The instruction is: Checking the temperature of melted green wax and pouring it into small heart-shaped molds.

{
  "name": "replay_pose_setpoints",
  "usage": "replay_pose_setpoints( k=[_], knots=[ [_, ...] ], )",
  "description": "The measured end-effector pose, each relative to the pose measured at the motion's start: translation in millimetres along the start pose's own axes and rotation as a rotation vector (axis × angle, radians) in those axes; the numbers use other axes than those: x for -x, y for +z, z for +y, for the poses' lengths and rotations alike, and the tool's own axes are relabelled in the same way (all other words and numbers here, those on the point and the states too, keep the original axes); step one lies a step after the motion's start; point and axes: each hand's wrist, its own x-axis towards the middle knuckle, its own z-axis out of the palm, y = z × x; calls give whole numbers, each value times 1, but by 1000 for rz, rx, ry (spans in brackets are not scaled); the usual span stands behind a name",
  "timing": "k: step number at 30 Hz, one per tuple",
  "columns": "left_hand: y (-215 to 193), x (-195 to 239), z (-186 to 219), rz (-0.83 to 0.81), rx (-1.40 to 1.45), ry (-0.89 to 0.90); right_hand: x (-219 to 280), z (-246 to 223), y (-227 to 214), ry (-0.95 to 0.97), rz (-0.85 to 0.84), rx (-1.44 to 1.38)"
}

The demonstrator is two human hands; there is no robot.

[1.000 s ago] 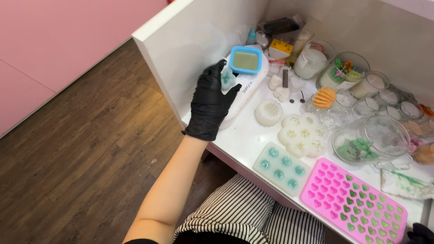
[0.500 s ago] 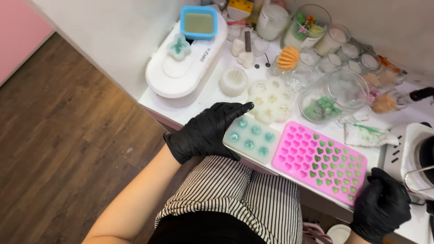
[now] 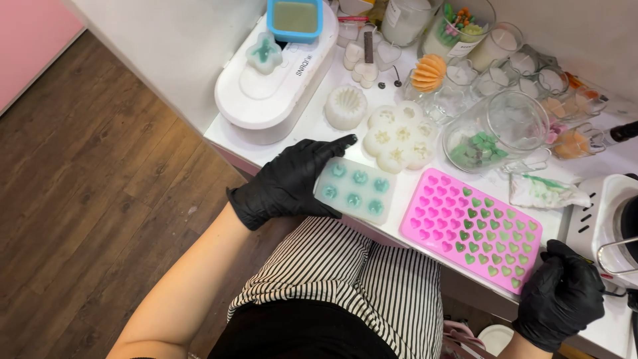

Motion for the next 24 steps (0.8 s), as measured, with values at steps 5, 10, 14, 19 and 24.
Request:
replay_pose_setpoints(
  k=[5,10,14,19,24],
  knots=[
    [-5,34,-12,209,-39,28,8,16,5,13,-1,-13],
    [-11,53,-4,318,-79,-134,8,22,2,-17,-20,29],
    [13,62,3,543,-149,-257,13,85,3,141,-292,-276],
    [44,49,9,780,-259,-415,17,140,11,305,-439,-413],
    [62,26,13,935,-226,-424,-4,74,1,163,-376,-384]
  ],
)
